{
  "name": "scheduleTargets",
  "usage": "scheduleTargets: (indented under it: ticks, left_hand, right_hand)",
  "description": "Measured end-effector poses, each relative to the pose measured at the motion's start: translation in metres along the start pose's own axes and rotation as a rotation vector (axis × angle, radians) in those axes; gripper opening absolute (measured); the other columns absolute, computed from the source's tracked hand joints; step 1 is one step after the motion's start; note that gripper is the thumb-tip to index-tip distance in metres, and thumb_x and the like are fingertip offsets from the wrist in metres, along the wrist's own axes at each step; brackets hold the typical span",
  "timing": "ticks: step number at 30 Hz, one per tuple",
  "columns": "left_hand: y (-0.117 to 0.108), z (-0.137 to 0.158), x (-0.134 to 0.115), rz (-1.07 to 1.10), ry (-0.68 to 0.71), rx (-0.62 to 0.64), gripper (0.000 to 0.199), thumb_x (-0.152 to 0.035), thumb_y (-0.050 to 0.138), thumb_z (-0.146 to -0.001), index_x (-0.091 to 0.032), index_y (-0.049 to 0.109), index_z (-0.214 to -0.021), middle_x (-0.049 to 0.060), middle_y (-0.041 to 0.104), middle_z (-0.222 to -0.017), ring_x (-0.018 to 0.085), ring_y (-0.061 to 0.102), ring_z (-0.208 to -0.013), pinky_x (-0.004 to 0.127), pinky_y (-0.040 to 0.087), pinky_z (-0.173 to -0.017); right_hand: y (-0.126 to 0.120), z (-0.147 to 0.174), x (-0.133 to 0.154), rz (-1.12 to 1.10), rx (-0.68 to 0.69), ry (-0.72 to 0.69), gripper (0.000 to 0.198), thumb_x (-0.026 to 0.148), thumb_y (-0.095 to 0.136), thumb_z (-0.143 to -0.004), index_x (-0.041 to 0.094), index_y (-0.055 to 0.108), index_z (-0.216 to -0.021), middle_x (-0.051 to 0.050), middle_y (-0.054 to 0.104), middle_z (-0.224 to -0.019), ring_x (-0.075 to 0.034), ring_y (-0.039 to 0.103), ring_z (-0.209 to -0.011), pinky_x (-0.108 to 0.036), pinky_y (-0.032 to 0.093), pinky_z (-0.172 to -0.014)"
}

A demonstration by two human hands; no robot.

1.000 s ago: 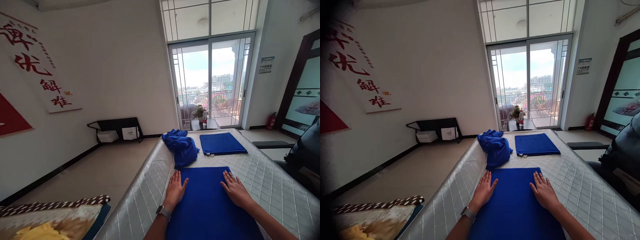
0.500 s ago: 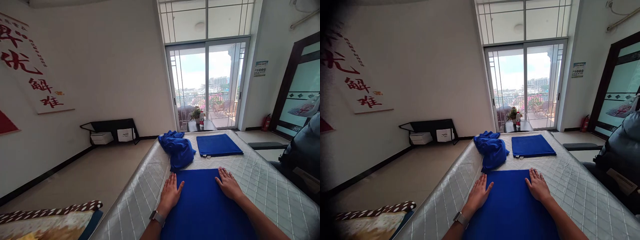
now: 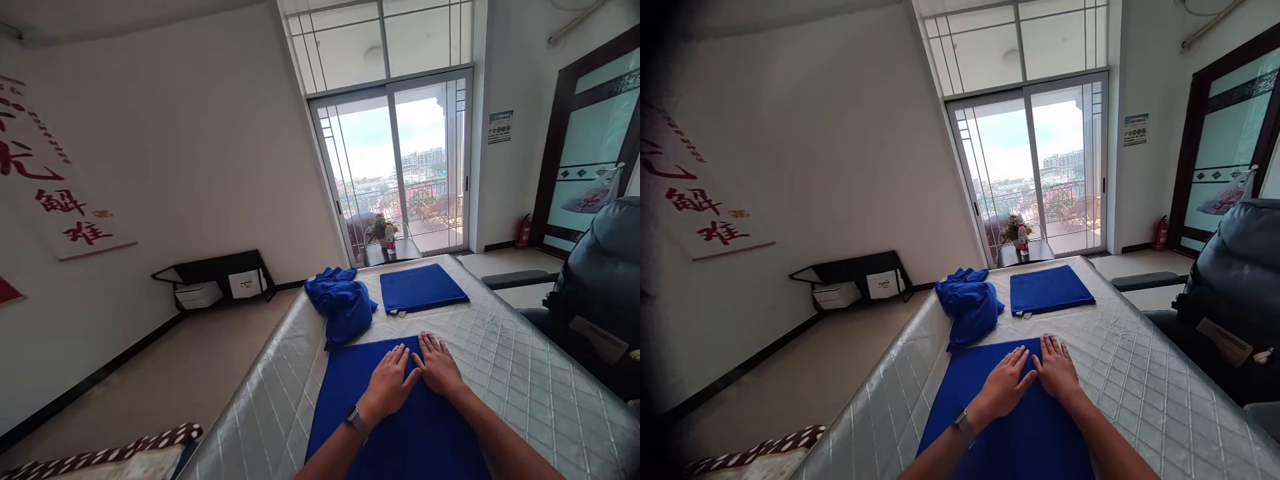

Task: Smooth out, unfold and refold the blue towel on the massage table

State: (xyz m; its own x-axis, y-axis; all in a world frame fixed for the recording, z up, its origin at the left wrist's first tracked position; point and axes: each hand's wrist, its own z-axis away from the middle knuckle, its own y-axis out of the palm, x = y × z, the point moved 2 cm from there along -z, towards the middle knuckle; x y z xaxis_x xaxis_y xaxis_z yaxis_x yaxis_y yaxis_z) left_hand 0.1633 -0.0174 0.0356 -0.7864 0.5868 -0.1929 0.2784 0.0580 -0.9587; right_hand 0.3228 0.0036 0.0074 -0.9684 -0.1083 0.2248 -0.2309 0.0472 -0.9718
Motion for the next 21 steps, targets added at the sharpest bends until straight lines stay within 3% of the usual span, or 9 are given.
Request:
scheduleTargets:
  ticks: [4, 8, 11, 14, 21]
  left_hand:
    - [0.02, -0.049, -0.02, 0.004, 0.021, -0.068, 0.063, -0.051, 0.016, -0.103, -0.015, 0.04, -0.148, 0.014, 0.043, -0.152, 0.025, 0.036, -0.143, 0.044, 0.031, -0.117]
    - [0.042, -0.061, -0.011, -0.091, 0.035, -0.064, 0.057, -0.042, 0.015, -0.105, -0.015, 0.037, -0.15, 0.016, 0.044, -0.152, 0.025, 0.033, -0.144, 0.047, 0.028, -0.118]
    - [0.047, -0.052, 0.004, -0.11, -0.014, -0.05, 0.059, -0.047, 0.014, -0.104, -0.018, 0.031, -0.153, 0.013, 0.038, -0.156, 0.025, 0.028, -0.147, 0.048, 0.026, -0.119]
    - [0.037, -0.035, 0.029, -0.113, -0.108, -0.026, 0.065, -0.054, 0.013, -0.102, -0.019, 0.028, -0.154, 0.01, 0.035, -0.157, 0.025, 0.024, -0.148, 0.049, 0.025, -0.119]
    - [-0.001, 0.028, 0.115, -0.168, -0.338, 0.008, 0.074, -0.061, 0.01, -0.099, -0.014, 0.033, -0.152, 0.009, 0.035, -0.157, 0.025, 0.028, -0.147, 0.046, 0.024, -0.12]
  right_hand:
    - [0.002, 0.001, -0.001, 0.066, 0.003, -0.052, 0.061, 0.027, 0.03, -0.095, 0.015, 0.025, -0.155, -0.007, 0.019, -0.162, -0.024, 0.01, -0.15, -0.046, 0.012, -0.12]
    - [0.003, 0.0, -0.002, 0.068, -0.016, -0.048, 0.062, 0.022, 0.029, -0.093, 0.015, 0.026, -0.155, -0.007, 0.021, -0.161, -0.023, 0.011, -0.15, -0.045, 0.012, -0.12]
    - [0.004, -0.002, -0.003, 0.039, -0.02, -0.033, 0.062, 0.03, 0.027, -0.096, 0.012, 0.026, -0.154, -0.008, 0.022, -0.161, -0.022, 0.011, -0.15, -0.044, 0.01, -0.121]
    - [0.004, -0.004, -0.003, -0.005, -0.018, 0.004, 0.068, 0.045, 0.024, -0.097, 0.009, 0.024, -0.155, -0.01, 0.021, -0.161, -0.023, 0.01, -0.15, -0.044, 0.008, -0.121]
    - [0.004, -0.005, -0.002, -0.005, -0.02, 0.012, 0.07, 0.049, 0.02, -0.097, 0.009, 0.022, -0.155, -0.009, 0.019, -0.162, -0.022, 0.008, -0.15, -0.044, 0.007, -0.121]
